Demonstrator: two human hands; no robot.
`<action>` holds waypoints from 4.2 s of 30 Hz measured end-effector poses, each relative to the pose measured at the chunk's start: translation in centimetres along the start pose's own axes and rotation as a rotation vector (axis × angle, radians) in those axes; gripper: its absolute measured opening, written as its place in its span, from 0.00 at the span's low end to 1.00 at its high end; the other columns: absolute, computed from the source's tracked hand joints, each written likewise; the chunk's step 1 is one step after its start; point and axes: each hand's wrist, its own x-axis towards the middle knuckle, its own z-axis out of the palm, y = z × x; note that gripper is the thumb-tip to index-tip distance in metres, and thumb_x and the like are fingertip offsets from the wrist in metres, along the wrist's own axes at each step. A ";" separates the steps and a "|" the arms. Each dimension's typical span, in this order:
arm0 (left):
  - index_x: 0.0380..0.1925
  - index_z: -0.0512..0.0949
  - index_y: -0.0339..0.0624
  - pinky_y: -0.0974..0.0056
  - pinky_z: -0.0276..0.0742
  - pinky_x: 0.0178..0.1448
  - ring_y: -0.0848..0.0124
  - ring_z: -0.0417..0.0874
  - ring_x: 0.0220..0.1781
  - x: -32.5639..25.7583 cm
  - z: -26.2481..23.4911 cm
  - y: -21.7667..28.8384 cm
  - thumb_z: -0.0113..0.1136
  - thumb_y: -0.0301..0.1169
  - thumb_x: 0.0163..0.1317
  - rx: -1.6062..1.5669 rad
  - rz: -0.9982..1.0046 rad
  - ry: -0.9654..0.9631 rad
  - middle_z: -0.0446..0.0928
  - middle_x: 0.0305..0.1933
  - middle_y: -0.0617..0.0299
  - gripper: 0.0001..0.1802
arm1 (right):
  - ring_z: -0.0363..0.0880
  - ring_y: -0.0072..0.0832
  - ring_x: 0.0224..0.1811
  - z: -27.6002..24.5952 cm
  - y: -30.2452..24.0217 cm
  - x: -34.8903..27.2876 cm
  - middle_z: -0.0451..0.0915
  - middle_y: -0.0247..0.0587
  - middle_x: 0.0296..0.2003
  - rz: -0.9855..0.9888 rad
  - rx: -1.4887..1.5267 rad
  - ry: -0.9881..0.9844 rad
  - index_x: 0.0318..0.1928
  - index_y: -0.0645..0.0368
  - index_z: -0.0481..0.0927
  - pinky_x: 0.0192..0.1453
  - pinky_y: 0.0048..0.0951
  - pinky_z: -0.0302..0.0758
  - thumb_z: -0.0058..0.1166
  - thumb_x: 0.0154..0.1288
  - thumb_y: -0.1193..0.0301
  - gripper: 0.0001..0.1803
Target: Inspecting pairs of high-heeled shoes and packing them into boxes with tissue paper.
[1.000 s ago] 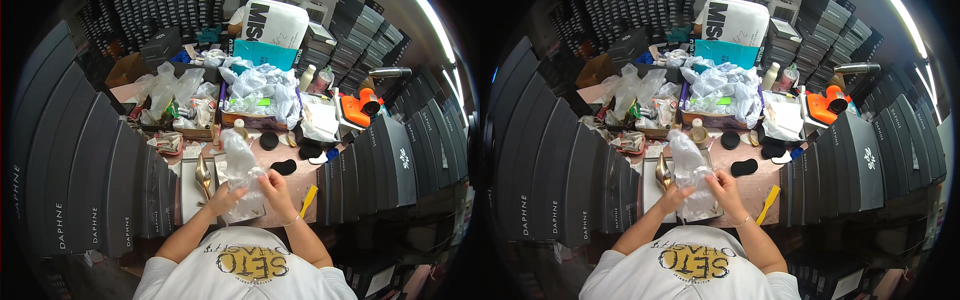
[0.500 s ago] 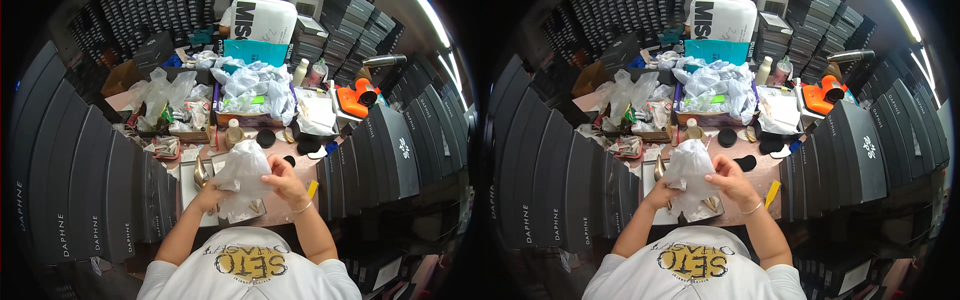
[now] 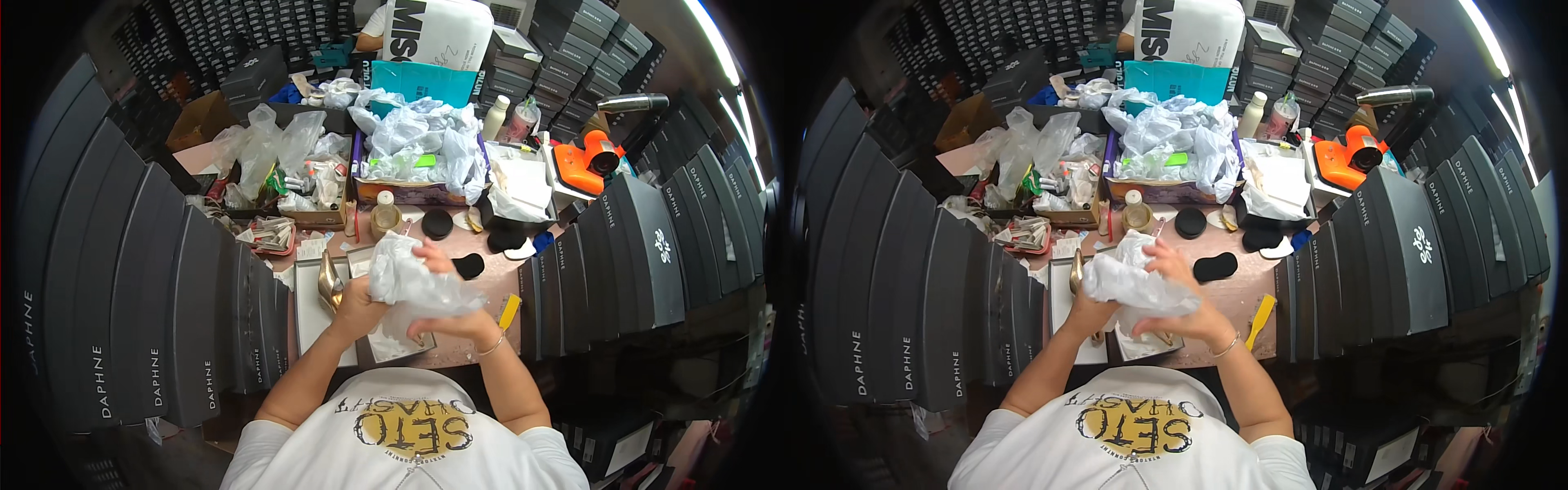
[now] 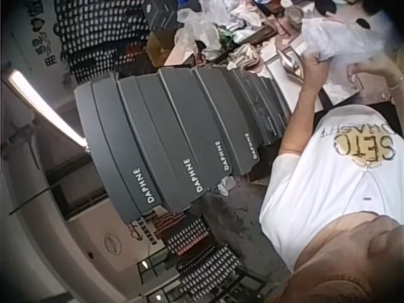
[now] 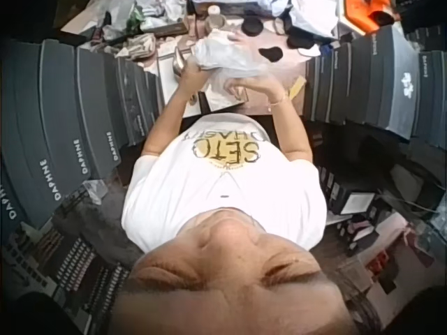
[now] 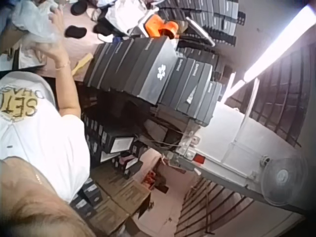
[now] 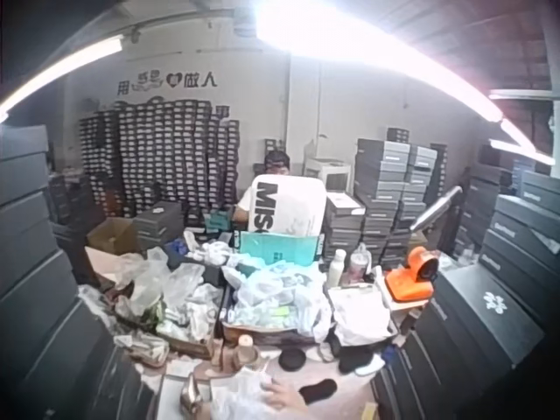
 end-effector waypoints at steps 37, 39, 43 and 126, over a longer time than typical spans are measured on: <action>0.51 0.76 0.36 0.68 0.73 0.56 0.73 0.77 0.51 0.7 -1.8 -3.4 0.58 0.18 0.56 -0.434 -0.117 -0.130 0.78 0.49 0.59 0.20 | 0.78 0.40 0.45 0.7 -0.3 -1.5 0.78 0.45 0.46 0.034 -0.311 -0.025 0.50 0.63 0.76 0.49 0.33 0.75 0.58 0.51 0.77 0.22; 0.45 0.80 0.36 0.69 0.74 0.54 0.72 0.79 0.49 0.8 -3.1 -4.0 0.59 0.18 0.55 -0.437 -0.102 -0.119 0.79 0.46 0.59 0.16 | 0.76 0.38 0.49 -1.8 -0.3 -3.1 0.76 0.45 0.50 0.046 -0.494 -0.205 0.54 0.64 0.73 0.54 0.33 0.72 0.57 0.54 0.76 0.24; 0.40 0.82 0.38 0.70 0.74 0.51 0.71 0.80 0.46 1.5 -4.0 -2.8 0.58 0.19 0.55 -0.130 0.152 -0.274 0.80 0.43 0.59 0.13 | 0.70 0.32 0.60 -5.3 0.1 -4.1 0.72 0.46 0.58 0.378 0.099 0.044 0.61 0.63 0.67 0.65 0.33 0.64 0.59 0.59 0.74 0.29; 0.57 0.67 0.38 0.66 0.71 0.59 0.73 0.76 0.53 -4.4 -1.0 -5.6 0.53 0.18 0.57 -0.546 -0.612 -0.451 0.73 0.52 0.60 0.25 | 0.70 0.44 0.59 0.7 0.5 -4.4 0.66 0.50 0.62 0.147 -0.193 -0.317 0.66 0.59 0.59 0.60 0.35 0.68 0.66 0.51 0.58 0.45</action>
